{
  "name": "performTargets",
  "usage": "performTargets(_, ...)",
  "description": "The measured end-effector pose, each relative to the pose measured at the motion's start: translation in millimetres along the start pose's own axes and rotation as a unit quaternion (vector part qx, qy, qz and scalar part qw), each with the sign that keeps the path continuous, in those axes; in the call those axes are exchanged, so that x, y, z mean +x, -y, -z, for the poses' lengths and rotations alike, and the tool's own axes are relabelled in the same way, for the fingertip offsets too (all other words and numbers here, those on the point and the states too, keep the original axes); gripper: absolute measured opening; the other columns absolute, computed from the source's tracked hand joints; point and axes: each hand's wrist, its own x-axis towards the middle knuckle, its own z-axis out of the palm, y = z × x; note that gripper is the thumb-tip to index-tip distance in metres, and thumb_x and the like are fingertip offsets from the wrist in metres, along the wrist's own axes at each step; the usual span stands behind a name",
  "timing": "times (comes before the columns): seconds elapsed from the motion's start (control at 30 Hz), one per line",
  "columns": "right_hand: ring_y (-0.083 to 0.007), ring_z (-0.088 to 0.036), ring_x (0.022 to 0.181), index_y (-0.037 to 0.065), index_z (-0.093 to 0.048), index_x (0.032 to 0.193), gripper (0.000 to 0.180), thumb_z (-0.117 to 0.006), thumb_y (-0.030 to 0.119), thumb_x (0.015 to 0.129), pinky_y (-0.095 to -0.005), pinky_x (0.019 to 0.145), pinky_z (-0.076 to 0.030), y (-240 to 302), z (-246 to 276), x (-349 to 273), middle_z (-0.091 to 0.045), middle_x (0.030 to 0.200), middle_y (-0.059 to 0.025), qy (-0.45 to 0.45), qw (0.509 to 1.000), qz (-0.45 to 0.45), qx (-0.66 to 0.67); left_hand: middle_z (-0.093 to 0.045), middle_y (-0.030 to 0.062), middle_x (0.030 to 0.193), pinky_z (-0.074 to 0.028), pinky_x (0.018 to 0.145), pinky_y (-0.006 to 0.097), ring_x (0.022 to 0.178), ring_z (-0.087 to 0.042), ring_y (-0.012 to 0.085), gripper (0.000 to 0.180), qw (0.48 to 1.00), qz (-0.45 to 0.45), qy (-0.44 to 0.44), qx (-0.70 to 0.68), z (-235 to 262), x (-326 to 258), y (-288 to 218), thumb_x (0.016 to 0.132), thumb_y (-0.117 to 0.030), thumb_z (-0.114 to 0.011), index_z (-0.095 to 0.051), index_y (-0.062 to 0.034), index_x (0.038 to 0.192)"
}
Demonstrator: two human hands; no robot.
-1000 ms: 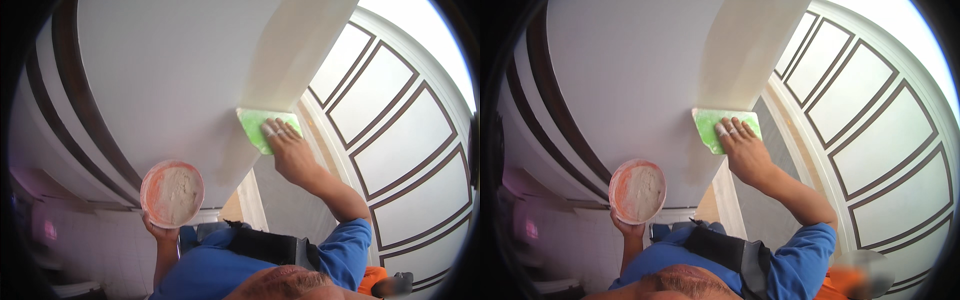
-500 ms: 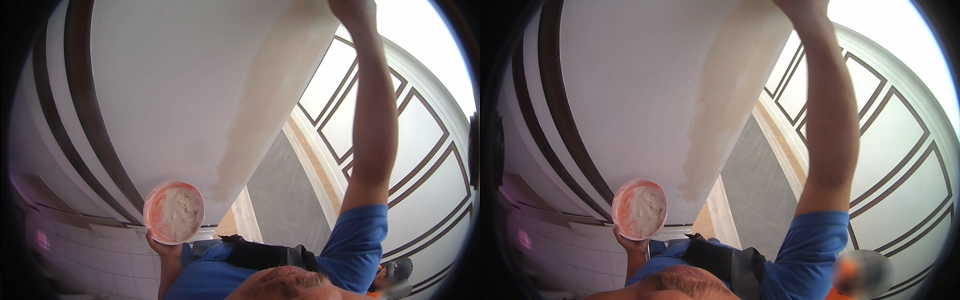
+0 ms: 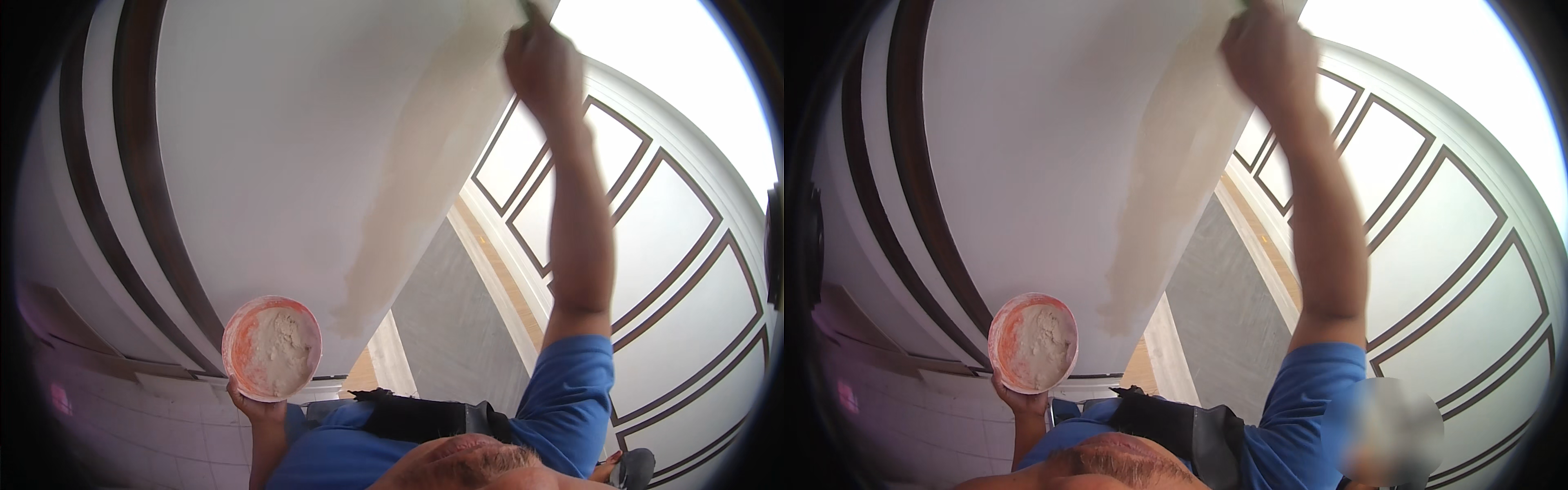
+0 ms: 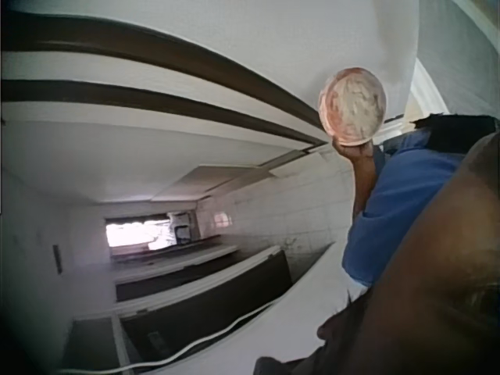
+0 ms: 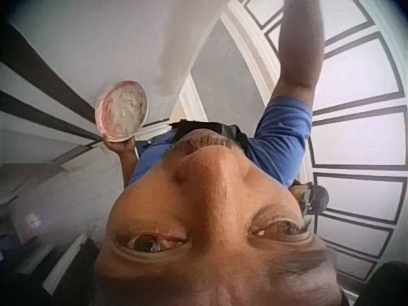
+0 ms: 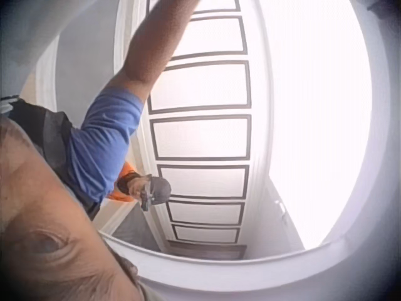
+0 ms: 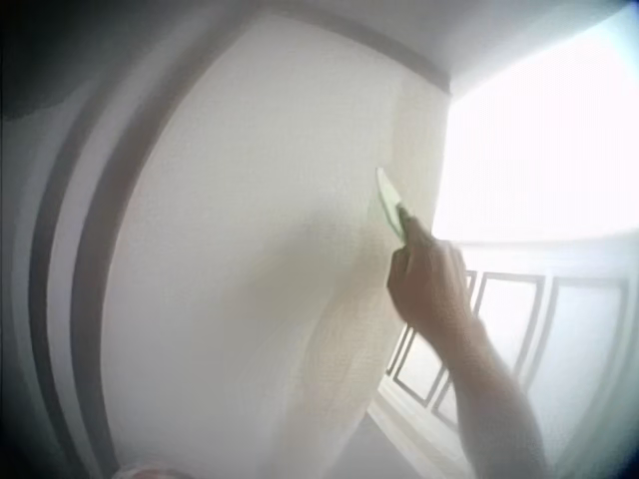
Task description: The person applies a white paste to a ceiling using a green trowel and a container. They repeatedly scoop the paste and spread it across the ceiling surface while standing on a ladder.
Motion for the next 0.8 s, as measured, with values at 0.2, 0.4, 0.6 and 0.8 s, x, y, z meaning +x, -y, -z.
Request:
performTargets(0.2, -0.0375, -0.060, 0.126, -0.001, -0.054, 0.143, 0.049, -0.040, -0.004, 0.096, -0.0444, 0.111, -0.045, -61, 48, 90, -0.064, 0.131, -0.0270, 0.072, 0.997, 0.007, 0.034, -0.045, 0.0120, 0.155, -0.037, 0.117, 0.055, 0.143, -0.042, 0.0352, 0.072, 1.000, 0.017, 0.001, 0.008, -5, 6, 2, 0.091, -0.048, -0.059, -0.044, -0.0114, 0.151)
performTargets(0.4, -0.0319, -0.068, 0.107, 0.000, -0.058, 0.138, 0.046, -0.041, -0.002, 0.096, -0.0414, 0.098, -0.051, -87, 17, 63, -0.068, 0.124, -0.0247, 0.106, 0.987, 0.121, 0.001, -0.043, 0.0111, 0.158, -0.036, 0.117, 0.057, 0.144, -0.041, 0.0357, 0.074, 0.999, 0.026, -0.029, 0.009, 2, 0, -2, 0.091, -0.053, -0.057, -0.043, -0.0137, 0.152)
performTargets(0.6, -0.0367, -0.057, 0.129, 0.009, -0.055, 0.143, 0.049, -0.056, 0.010, 0.094, -0.0463, 0.109, -0.048, -56, -25, -91, -0.059, 0.137, -0.0202, 0.138, 0.972, 0.192, -0.005, -0.044, 0.0113, 0.157, -0.036, 0.117, 0.056, 0.144, -0.041, 0.0353, 0.072, 0.999, 0.028, -0.020, 0.012, -8, -2, -4, 0.093, -0.051, -0.057, -0.043, -0.0122, 0.152)
performTargets(0.8, -0.0361, -0.049, 0.139, 0.003, -0.048, 0.147, 0.057, -0.055, 0.000, 0.091, -0.0467, 0.119, -0.038, -16, -45, -230, -0.051, 0.148, -0.0239, 0.249, 0.939, 0.235, -0.006, -0.045, 0.0116, 0.156, -0.036, 0.118, 0.054, 0.143, -0.042, 0.0351, 0.071, 0.999, 0.040, 0.014, 0.018, -11, 2, -4, 0.092, -0.050, -0.058, -0.044, -0.0114, 0.151)
